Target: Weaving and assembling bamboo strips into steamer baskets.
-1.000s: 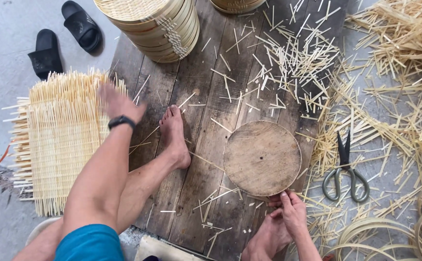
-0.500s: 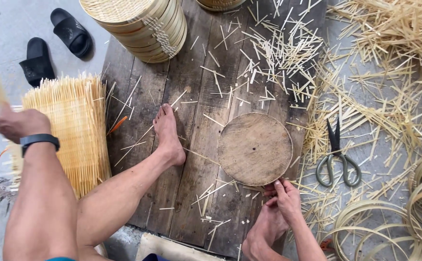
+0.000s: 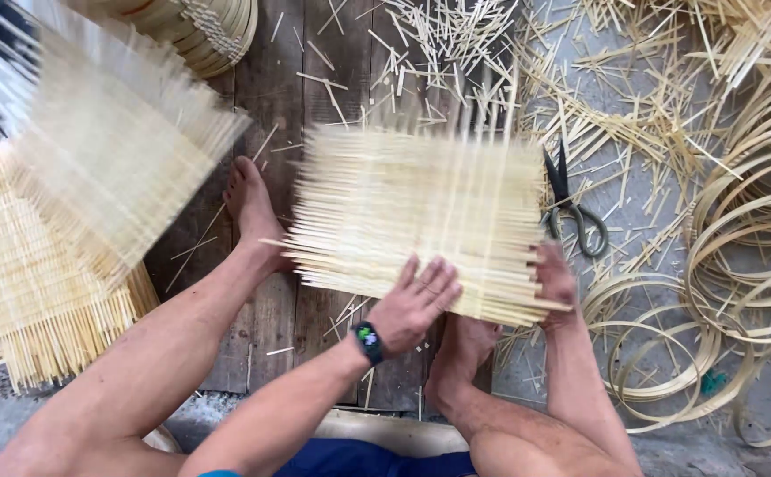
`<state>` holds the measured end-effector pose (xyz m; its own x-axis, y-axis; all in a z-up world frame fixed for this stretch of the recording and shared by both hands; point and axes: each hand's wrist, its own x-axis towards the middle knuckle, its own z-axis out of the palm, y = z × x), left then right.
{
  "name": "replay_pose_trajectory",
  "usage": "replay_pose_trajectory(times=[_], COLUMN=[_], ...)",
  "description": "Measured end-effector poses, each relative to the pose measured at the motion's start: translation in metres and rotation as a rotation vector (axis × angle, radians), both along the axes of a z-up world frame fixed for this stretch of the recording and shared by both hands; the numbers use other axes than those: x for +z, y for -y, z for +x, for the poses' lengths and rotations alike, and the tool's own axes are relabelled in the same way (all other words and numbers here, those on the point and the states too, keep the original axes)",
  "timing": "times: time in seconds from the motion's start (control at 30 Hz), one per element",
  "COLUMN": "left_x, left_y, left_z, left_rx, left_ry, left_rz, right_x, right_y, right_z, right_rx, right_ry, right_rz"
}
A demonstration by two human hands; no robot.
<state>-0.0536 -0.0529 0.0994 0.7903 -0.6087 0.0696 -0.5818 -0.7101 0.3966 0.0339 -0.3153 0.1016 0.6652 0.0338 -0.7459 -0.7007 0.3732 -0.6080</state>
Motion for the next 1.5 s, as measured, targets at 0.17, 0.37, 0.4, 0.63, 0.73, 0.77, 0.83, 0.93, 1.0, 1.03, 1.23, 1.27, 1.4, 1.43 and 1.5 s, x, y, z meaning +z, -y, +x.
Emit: replay_pose_trajectory(times=[0.17,0.37,0.4,0.63,0.73,0.77,0.83,0.93,1.0,1.03,1.23,1.27,1.4,1.43,1.5], left_x=[0.008,-0.024,-0.037,-0.033,-0.042,-0.042,-0.039,-0.031,-0.029,-0.019,0.021,0.025,0.027,0.027,0.029], left_y=[-0.003,-0.052,-0.062,-0.074,-0.077,-0.078,-0.078,-0.075,-0.067,-0.058,-0.035,-0.034,-0.032,-0.030,-0.025], left_z=[0.014,0.056,0.063,0.072,0.073,0.074,0.074,0.071,0.073,0.075,0.083,0.083,0.083,0.081,0.080], left_rx=[-0.048,0.571,0.710,0.798,0.802,0.804,0.800,0.808,0.793,0.784,0.158,0.152,0.138,0.104,0.150], left_ry=[-0.344,-0.186,-0.121,-0.286,-0.249,-0.259,-0.277,-0.320,-0.324,-0.328,-0.394,-0.460,-0.490,-0.495,-0.449], left_rz=[0.135,0.050,0.168,0.147,0.115,0.102,0.092,0.077,0.138,0.132,0.292,0.359,0.447,0.434,0.454], right_x=[-0.054,-0.055,-0.046,0.031,-0.006,-0.014,-0.022,-0.018,-0.010,-0.008,-0.003,-0.003,-0.006,-0.003,0.003], right_y=[0.015,0.013,0.011,-0.044,-0.063,-0.064,-0.065,-0.067,-0.066,-0.066,-0.066,-0.066,-0.062,-0.056,-0.044], right_z=[-0.007,0.011,0.018,0.009,-0.003,-0.009,-0.013,-0.013,-0.009,-0.010,-0.011,-0.012,-0.008,-0.009,-0.009], right_rx=[0.153,0.202,0.262,0.528,0.853,0.749,0.648,0.611,0.627,0.625,0.658,0.646,0.594,0.590,0.500], right_ry=[0.060,0.125,0.132,0.416,0.603,0.659,0.702,0.677,0.686,0.678,0.749,0.766,0.836,0.803,0.841], right_rz=[-0.134,-0.321,-0.451,-1.267,-1.323,-1.300,-1.272,-1.233,-1.277,-1.287,-1.354,-1.343,-1.333,-1.358,-1.314])
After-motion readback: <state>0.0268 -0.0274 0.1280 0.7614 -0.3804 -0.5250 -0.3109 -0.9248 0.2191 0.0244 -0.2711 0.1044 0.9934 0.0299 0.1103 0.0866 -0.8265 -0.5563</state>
